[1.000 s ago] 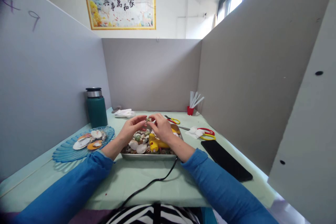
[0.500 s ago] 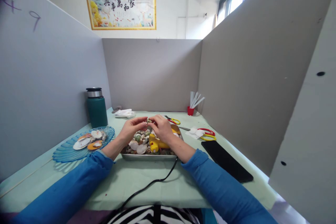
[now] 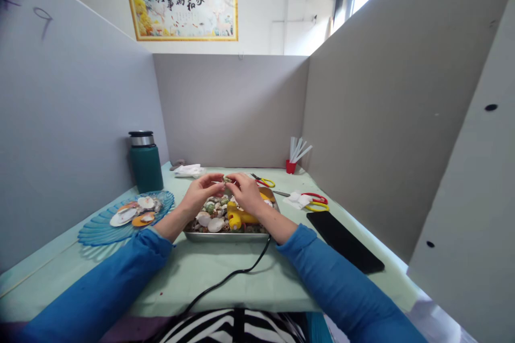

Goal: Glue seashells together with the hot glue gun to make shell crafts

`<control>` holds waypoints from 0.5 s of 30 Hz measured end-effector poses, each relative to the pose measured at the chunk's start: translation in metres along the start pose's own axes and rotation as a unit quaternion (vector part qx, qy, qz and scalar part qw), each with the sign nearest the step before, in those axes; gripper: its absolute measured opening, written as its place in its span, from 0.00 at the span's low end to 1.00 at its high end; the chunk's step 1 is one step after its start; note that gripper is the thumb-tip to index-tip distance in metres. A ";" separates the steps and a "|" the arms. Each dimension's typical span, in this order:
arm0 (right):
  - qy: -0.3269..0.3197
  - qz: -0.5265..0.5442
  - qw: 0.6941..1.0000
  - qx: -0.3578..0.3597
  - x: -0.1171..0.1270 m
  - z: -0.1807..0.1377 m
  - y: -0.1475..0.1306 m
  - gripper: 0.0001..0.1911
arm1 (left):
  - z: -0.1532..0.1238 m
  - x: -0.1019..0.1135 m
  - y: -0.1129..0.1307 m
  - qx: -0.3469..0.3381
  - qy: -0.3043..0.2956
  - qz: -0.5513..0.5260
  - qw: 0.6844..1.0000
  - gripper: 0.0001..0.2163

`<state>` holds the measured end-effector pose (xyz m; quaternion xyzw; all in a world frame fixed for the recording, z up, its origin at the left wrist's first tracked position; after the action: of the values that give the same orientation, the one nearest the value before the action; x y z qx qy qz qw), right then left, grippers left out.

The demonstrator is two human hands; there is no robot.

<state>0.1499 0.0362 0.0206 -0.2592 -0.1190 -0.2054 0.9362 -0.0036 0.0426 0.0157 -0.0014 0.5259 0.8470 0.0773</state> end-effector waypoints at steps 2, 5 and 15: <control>-0.008 0.045 0.998 -0.045 -0.001 0.000 0.004 0.11 | 0.000 0.000 0.002 -0.003 0.002 -0.012 1.000 0.25; -0.030 0.119 0.987 -0.101 -0.004 0.000 0.007 0.13 | -0.002 0.000 0.003 0.012 -0.007 -0.020 1.000 0.24; -0.048 0.107 0.990 -0.077 -0.006 -0.003 0.005 0.12 | -0.001 0.000 -0.004 0.040 -0.033 -0.051 0.997 0.17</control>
<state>0.1469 0.0406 0.0140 -0.3513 -0.1190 -0.1001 0.9232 -0.0032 0.0433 0.0120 0.0029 0.5556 0.8200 0.1375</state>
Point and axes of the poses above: each hand's wrist, its own z-axis towards the middle knuckle, its own x-axis out of the back of the hand, y = z × x, the point moved 3 cm from there along z, towards the middle knuckle, and after that the axes turned 6 degrees about y, right-handed, at the moved point
